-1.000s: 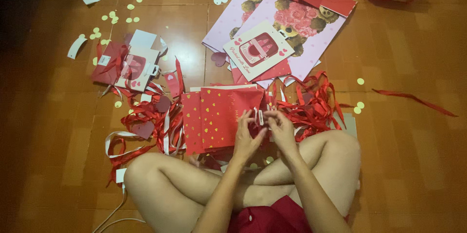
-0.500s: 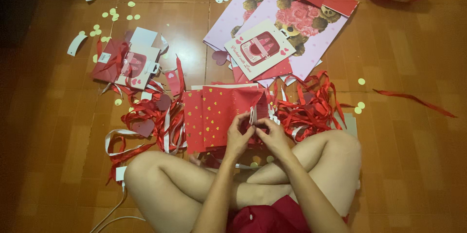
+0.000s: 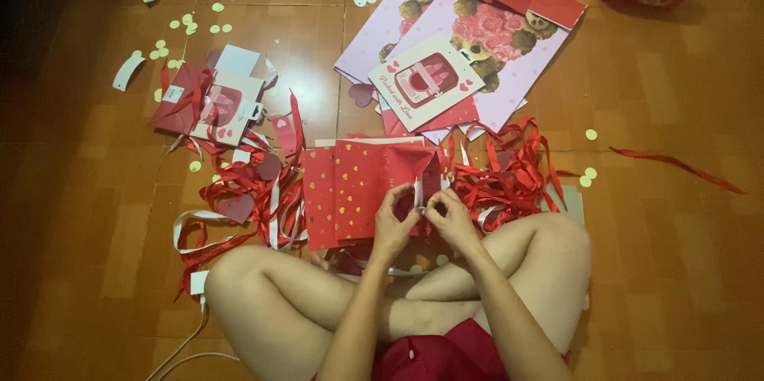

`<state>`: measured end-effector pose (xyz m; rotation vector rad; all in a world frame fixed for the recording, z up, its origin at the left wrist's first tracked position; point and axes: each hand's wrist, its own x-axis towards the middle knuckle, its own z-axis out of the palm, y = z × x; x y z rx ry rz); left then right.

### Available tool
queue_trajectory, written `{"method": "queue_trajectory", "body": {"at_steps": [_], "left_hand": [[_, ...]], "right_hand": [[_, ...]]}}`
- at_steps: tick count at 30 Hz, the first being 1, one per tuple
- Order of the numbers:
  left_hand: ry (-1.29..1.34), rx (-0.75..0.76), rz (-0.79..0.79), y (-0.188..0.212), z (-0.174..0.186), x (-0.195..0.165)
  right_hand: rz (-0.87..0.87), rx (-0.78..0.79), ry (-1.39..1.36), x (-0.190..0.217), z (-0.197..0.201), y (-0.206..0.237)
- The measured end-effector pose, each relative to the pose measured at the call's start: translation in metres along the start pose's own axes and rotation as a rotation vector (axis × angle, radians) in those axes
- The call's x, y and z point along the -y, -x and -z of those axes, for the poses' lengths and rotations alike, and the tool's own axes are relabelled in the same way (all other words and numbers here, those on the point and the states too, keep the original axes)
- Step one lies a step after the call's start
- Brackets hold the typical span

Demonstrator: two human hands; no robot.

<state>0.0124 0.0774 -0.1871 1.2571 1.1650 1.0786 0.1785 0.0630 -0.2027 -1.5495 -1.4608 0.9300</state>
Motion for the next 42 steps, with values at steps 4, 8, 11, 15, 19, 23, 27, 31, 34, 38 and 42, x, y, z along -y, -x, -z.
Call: {"method": "queue_trajectory", "body": {"at_steps": [4,8,11,15,19,23,27,31,34,38,42], "left_hand": [[-0.070,-0.022,-0.027,0.002,-0.004,-0.006],[-0.050,-0.026,0.017,0.005,-0.008,-0.011],[-0.213,-0.042,-0.063,0.007,-0.009,-0.015],[-0.379,0.034,-0.347,0.010,-0.004,-0.026],[-0.581,0.169,-0.444,0.017,-0.003,-0.044],[-1.018,0.247,-0.332,0.021,-0.005,-0.053],[-0.885,-0.028,-0.531,0.018,-0.003,-0.056],[-0.734,-0.077,-0.528,0.011,0.007,-0.069],[-0.573,-0.110,-0.569,0.012,0.018,-0.085],[-0.612,-0.186,-0.659,0.020,0.023,-0.098],[-0.648,-0.092,-0.591,0.025,0.013,-0.095]], "right_hand": [[-0.142,-0.078,-0.175,-0.001,0.000,-0.003],[-0.092,-0.049,-0.365,0.024,0.006,-0.003],[-0.205,-0.006,-0.251,0.043,0.006,0.003],[0.011,-0.046,0.107,0.038,0.005,0.002],[-0.247,-0.093,-0.188,0.010,0.005,-0.008],[-0.243,-0.104,-0.693,0.006,0.010,-0.013],[-0.123,-0.121,-0.397,0.049,0.022,-0.011],[0.180,-0.203,-0.554,0.109,0.037,0.001],[0.233,-0.208,-0.478,0.133,0.047,0.004],[0.049,0.019,-0.605,0.127,0.039,0.003],[0.100,0.161,-0.244,0.100,0.010,0.006]]}}
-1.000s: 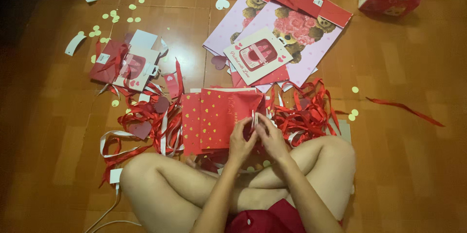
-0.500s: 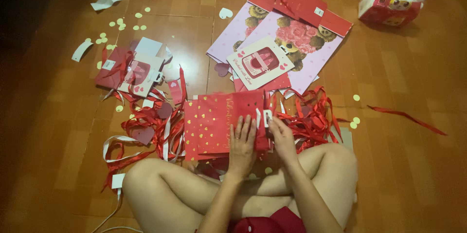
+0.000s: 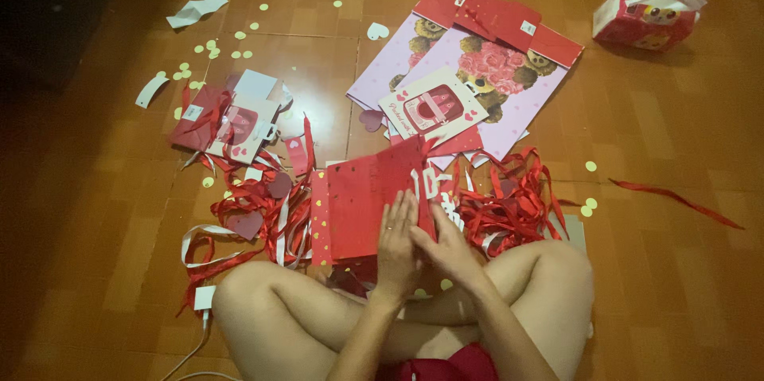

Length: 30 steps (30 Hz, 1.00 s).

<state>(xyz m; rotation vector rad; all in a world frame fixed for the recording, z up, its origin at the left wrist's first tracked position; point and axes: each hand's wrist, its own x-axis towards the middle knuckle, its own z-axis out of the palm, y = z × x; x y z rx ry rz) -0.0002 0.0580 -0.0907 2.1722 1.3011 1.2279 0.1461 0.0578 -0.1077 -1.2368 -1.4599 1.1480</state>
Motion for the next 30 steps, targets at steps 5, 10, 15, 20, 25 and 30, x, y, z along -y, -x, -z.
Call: {"method": "queue_trajectory", "body": {"at_steps": [5,10,15,20,25,30], "left_hand": [[0.064,-0.014,0.014,0.013,-0.009,0.009],[-0.005,-0.049,0.137,0.021,-0.030,0.031],[-0.084,0.059,0.219,0.030,-0.043,0.045],[-0.080,0.049,0.233,0.035,-0.046,0.050],[-0.085,0.003,0.329,0.028,-0.050,0.044],[-0.070,0.016,0.322,0.025,-0.047,0.040]], "right_hand": [[-0.123,-0.255,0.091,-0.021,0.010,-0.024],[0.032,-0.359,0.037,-0.007,0.029,-0.097],[-0.197,-0.362,-0.685,-0.015,0.036,-0.180],[-0.235,-0.523,-0.268,-0.050,0.055,-0.176],[-0.310,-0.289,0.092,-0.064,0.061,-0.107],[-0.491,-0.155,0.259,-0.049,0.035,-0.048]]}}
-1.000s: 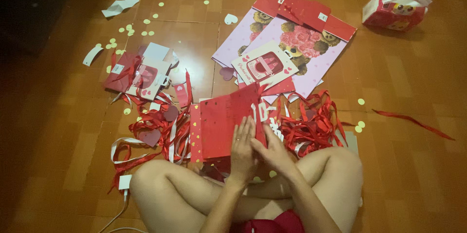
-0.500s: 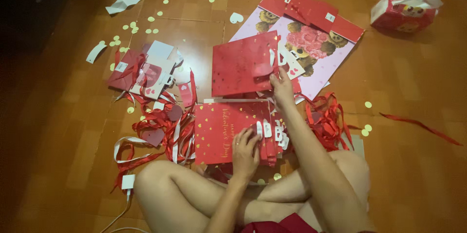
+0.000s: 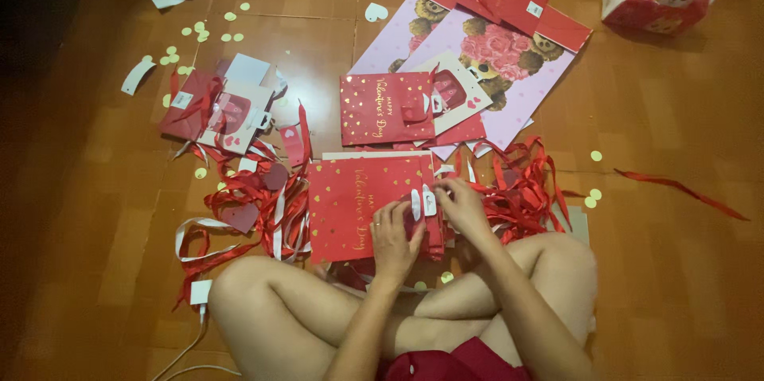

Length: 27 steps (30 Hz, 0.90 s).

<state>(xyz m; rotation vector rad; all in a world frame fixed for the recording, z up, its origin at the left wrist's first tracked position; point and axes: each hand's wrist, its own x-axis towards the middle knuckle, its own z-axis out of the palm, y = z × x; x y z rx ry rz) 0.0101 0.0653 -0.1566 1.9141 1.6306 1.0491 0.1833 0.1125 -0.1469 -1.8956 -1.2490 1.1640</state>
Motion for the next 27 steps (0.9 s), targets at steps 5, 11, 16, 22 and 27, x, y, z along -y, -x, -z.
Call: {"method": "queue_trajectory", "body": {"at_steps": [5,11,16,22,27], "left_hand": [[0.007,-0.081,-0.080,0.003,-0.001,0.008],[-0.130,0.123,0.129,-0.007,-0.005,0.004],[-0.075,0.157,0.313,-0.021,0.009,-0.001],[-0.266,0.227,0.301,-0.012,0.032,-0.001],[-0.126,0.131,-0.005,-0.008,0.031,-0.017]], "right_hand": [[0.391,-0.140,0.222,-0.012,-0.020,0.020],[0.452,-0.186,0.182,-0.031,-0.036,0.020],[0.385,-0.181,0.064,-0.035,-0.035,0.017],[0.300,-0.212,0.056,-0.026,-0.035,0.020],[0.319,-0.240,-0.060,-0.019,-0.031,0.026]]}}
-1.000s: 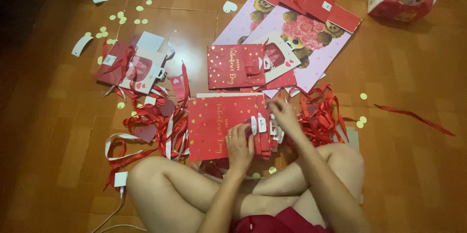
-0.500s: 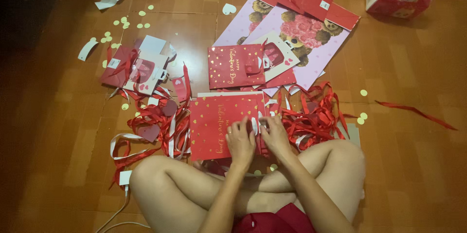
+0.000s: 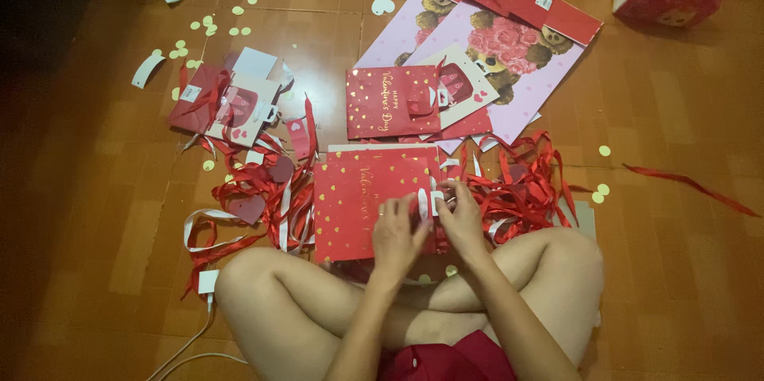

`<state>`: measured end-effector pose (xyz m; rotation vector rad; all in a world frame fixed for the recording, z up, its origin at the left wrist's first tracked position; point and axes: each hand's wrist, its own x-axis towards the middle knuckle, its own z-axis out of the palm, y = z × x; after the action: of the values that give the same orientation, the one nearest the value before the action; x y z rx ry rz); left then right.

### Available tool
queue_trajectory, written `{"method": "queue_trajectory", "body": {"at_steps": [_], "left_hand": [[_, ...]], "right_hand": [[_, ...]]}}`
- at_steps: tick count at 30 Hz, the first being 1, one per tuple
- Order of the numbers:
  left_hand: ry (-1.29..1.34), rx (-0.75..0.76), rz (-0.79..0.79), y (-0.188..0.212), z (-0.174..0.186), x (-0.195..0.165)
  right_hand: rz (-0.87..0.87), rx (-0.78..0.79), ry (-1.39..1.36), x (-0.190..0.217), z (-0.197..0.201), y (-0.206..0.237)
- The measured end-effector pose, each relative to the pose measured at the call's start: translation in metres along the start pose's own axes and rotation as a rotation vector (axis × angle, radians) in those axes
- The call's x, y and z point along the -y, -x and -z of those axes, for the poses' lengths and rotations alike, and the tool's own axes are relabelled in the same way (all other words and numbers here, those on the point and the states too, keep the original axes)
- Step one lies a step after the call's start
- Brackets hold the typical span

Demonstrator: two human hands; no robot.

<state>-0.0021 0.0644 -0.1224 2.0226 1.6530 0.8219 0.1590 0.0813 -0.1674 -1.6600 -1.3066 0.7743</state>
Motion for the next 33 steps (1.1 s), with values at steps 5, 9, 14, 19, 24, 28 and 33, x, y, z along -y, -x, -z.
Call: {"method": "queue_trajectory", "body": {"at_steps": [5,9,14,19,24,28,33], "left_hand": [[0.157,-0.061,-0.022,0.004,-0.015,0.001],[0.674,0.061,0.420,0.000,-0.027,0.033],[0.793,0.015,0.478,0.009,-0.043,0.059],[0.937,-0.027,0.470,0.010,-0.053,0.068],[0.893,-0.044,0.474,0.012,-0.049,0.060],[0.761,-0.070,0.443,0.013,-0.047,0.050],[0.960,-0.048,0.503,0.014,-0.052,0.053]], "right_hand": [[-0.121,0.172,-0.445,-0.009,-0.001,-0.006],[-0.167,0.120,-0.613,-0.016,-0.004,-0.005],[-0.181,0.136,-0.317,-0.012,-0.007,0.010],[0.282,0.255,0.202,-0.007,-0.010,0.028],[0.253,0.092,0.151,-0.014,-0.012,0.031],[-0.061,-0.022,-0.148,-0.022,-0.008,0.014],[-0.332,0.044,-0.609,-0.020,-0.003,0.017]]}}
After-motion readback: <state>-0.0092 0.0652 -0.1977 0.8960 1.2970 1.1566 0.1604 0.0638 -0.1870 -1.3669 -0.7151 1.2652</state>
